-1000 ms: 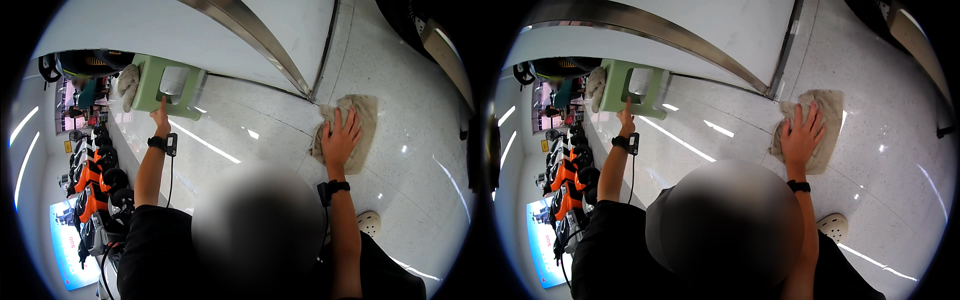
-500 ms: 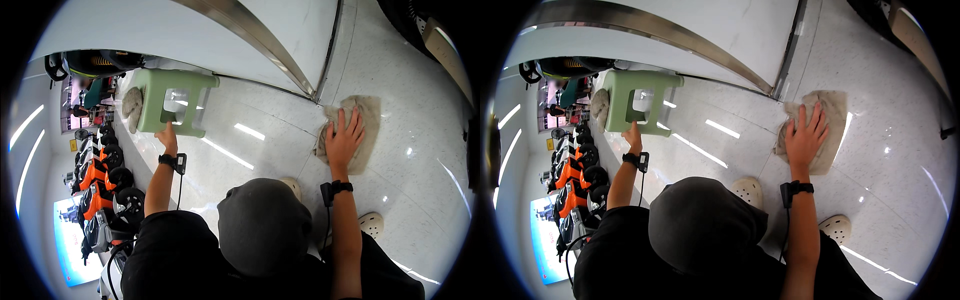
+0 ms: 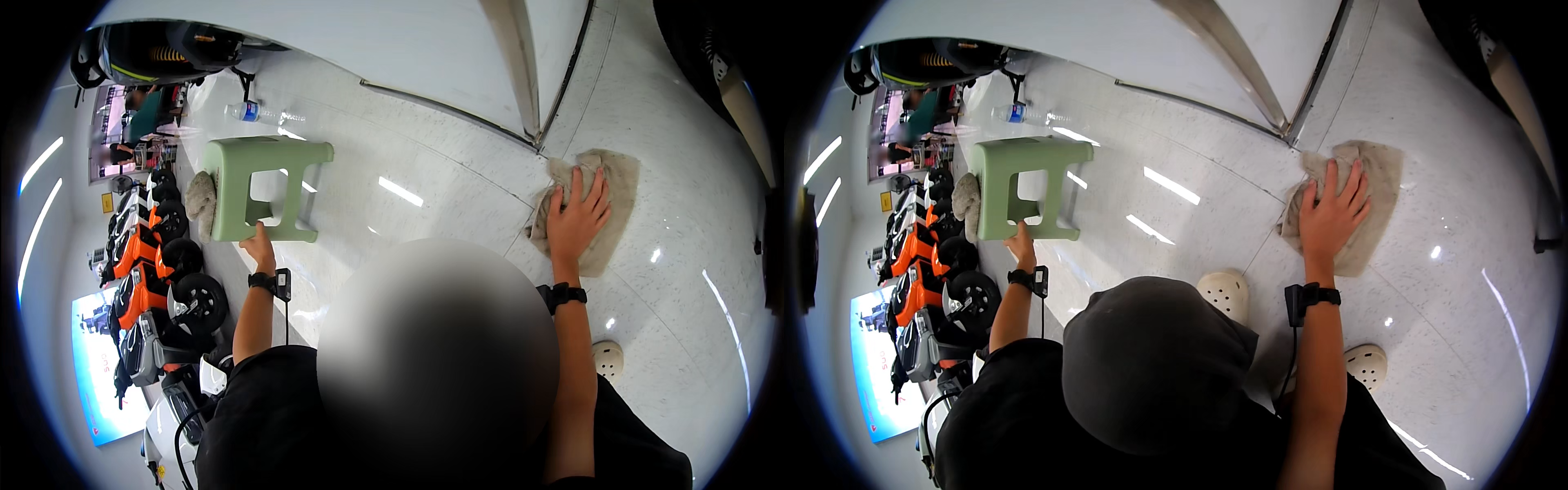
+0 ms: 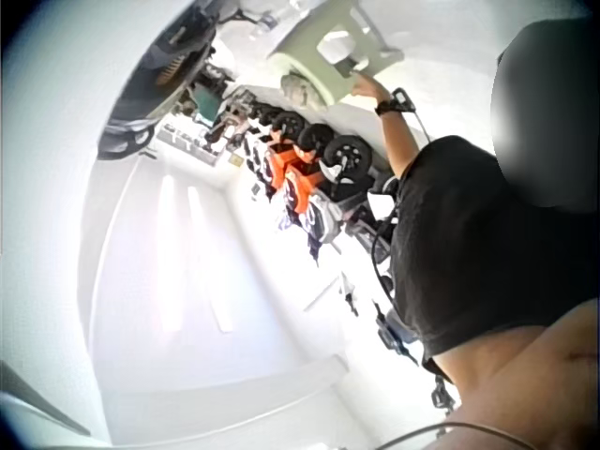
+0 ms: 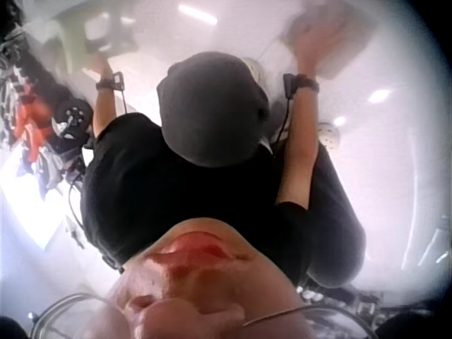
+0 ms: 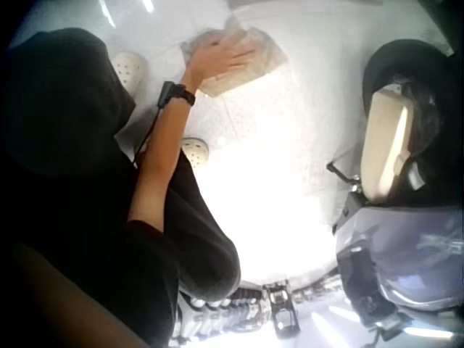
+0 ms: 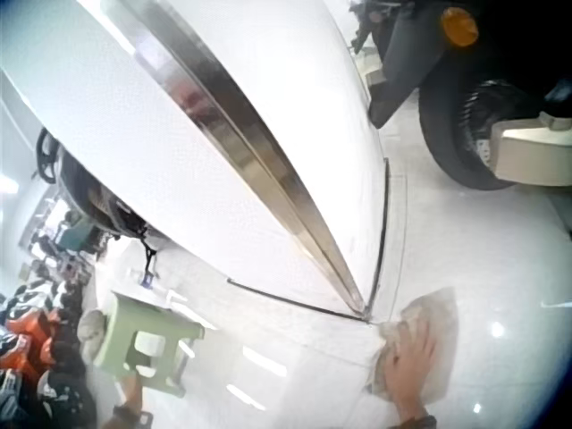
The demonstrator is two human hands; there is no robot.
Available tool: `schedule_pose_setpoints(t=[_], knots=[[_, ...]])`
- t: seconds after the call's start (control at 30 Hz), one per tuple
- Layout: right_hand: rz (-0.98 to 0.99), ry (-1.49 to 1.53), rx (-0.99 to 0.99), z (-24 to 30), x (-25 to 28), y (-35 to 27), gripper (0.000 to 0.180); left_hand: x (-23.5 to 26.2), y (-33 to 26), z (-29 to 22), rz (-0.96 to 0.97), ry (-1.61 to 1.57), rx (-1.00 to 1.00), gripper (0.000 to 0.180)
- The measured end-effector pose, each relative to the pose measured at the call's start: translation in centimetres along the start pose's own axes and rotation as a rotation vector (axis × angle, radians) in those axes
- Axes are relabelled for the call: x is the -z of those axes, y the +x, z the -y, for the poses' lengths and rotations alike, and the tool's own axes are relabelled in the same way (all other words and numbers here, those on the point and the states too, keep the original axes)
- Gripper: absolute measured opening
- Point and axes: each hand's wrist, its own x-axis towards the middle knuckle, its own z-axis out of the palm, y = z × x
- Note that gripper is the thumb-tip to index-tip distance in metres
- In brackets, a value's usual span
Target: The person kneels on a tiled floor and wipes the surface with a cloth, focusing on the area around a scooter's wheel and a small green stool. They move the stool to clean underneath it and continue wiping the floor and the scooter's lower body.
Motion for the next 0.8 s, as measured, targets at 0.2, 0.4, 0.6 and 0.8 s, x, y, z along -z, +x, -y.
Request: schedule_pose_setpoints(t=[0.2,0.4,0.6,0.8], knots=[[-0.004,-0.021,0.013,-0.4,0.1,0.1,0.043,0.2,-2.2,0.5,-0.085,0.017,-0.061,0.060],[-0.022,-0.062,0.020,-1.4,-0.1,0.4,0.043,0.5,1.1,3.6,0.104,-0.004,0.252,0.084],[0.009,-0.011,0.022,0.0,-0.3,-0.2,0.043,4.3,6.4,7.3,0.116,-0.078,0.312,0.083],[-0.004,-0.032,0.023,-0.1,-0.2,-0.1,0.043,1.0,3.3,4.0,0.076,-0.217,0.191,0.069]])
